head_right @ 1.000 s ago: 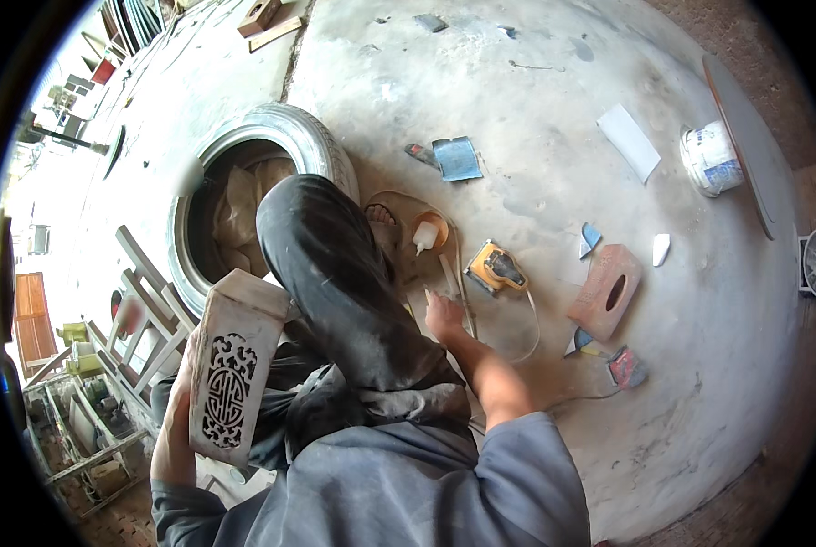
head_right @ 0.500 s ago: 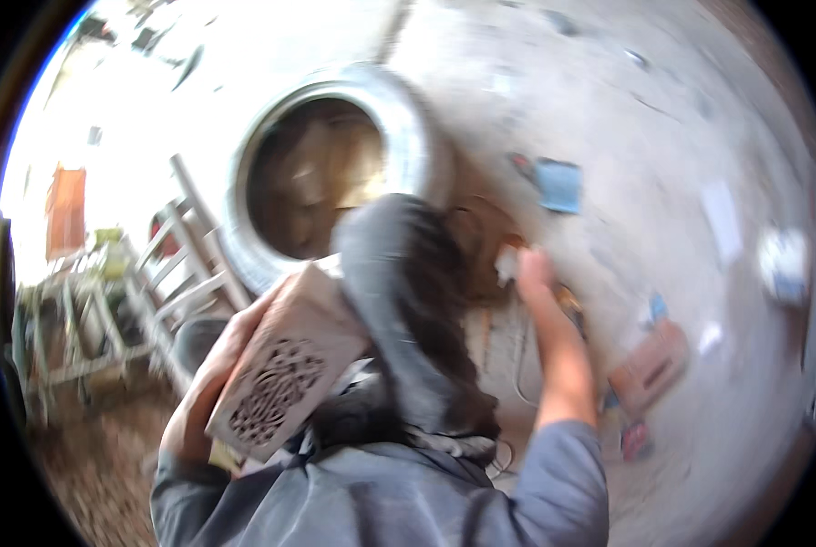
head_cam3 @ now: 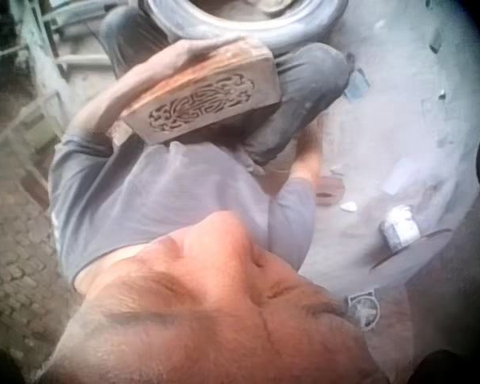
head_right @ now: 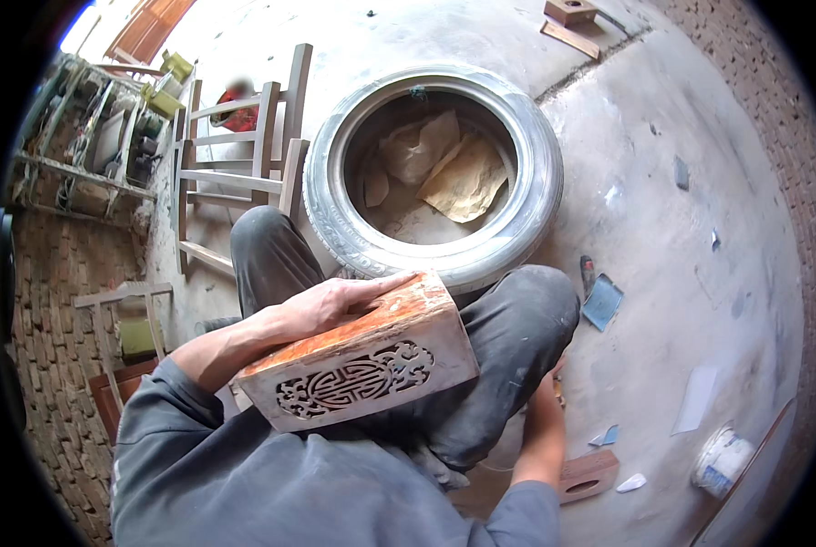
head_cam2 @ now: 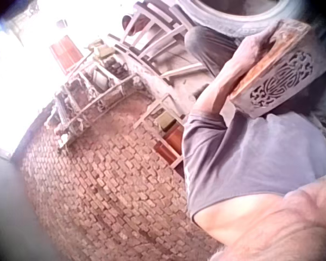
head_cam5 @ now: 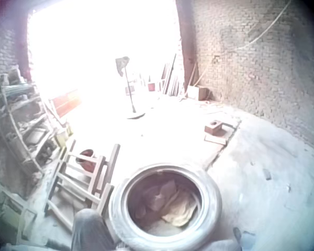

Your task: The person sits on the floor and repairs a carved wooden piece. They apply glue into the carved grooves, spread it with a finger, and then use a handheld electric sander to smooth the surface.

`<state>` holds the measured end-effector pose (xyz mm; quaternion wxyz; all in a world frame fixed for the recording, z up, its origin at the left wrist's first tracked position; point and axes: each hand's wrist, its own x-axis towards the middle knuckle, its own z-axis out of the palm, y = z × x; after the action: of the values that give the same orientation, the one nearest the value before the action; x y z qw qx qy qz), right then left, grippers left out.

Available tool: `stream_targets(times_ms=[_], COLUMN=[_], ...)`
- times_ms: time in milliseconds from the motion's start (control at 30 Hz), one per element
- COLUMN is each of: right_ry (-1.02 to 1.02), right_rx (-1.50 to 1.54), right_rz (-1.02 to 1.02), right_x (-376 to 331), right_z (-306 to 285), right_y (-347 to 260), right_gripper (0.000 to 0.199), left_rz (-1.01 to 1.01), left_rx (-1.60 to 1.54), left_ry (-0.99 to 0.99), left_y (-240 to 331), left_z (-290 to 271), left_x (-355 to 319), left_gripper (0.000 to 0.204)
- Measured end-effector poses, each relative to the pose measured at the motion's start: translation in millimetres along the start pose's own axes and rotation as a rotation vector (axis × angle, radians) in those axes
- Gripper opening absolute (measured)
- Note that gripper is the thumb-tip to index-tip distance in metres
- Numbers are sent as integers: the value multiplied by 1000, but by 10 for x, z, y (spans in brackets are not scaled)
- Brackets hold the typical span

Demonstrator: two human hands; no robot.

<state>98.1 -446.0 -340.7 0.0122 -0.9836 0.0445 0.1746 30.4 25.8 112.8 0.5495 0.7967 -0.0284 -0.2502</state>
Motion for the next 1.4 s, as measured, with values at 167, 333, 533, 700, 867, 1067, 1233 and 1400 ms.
stream_targets(times_ms=[167, 333, 533, 700, 867, 1067, 1233, 1400], right_ry=[406, 334, 578, 698, 647, 572, 565, 594], right_rx=[453, 817, 1091, 942, 801, 772, 718, 619], right_rz=[161, -36, -287, -753, -874, -928, -969, -956], right_x=[149, -596, -1902, -2224, -2290, -2363, -2413, -2354], right_z=[104, -1487, -3728, -4358, -4398, -4474, -4456, -4485], right_y=[776, -575, -1298, -1680, -1754, -1754, -1755, -1829], right_gripper=[56, 16, 8, 20, 23, 21, 21, 21], left_rz=[112, 15, 62, 175, 174, 111, 97, 81], left_rx=[79, 178, 254, 265, 408, 423, 453, 429], left_ry=[-28, 105, 50, 69, -14, -5, 26, 25], left_y=[70, -200, -54, -96, 44, 82, 94, 110], left_z=[29, 46, 174, 194, 176, 175, 261, 206], left_x=[185, -119, -7, -59, -77, -132, -267, -191], left_gripper=[69, 71, 75, 76, 80, 81, 82, 82])
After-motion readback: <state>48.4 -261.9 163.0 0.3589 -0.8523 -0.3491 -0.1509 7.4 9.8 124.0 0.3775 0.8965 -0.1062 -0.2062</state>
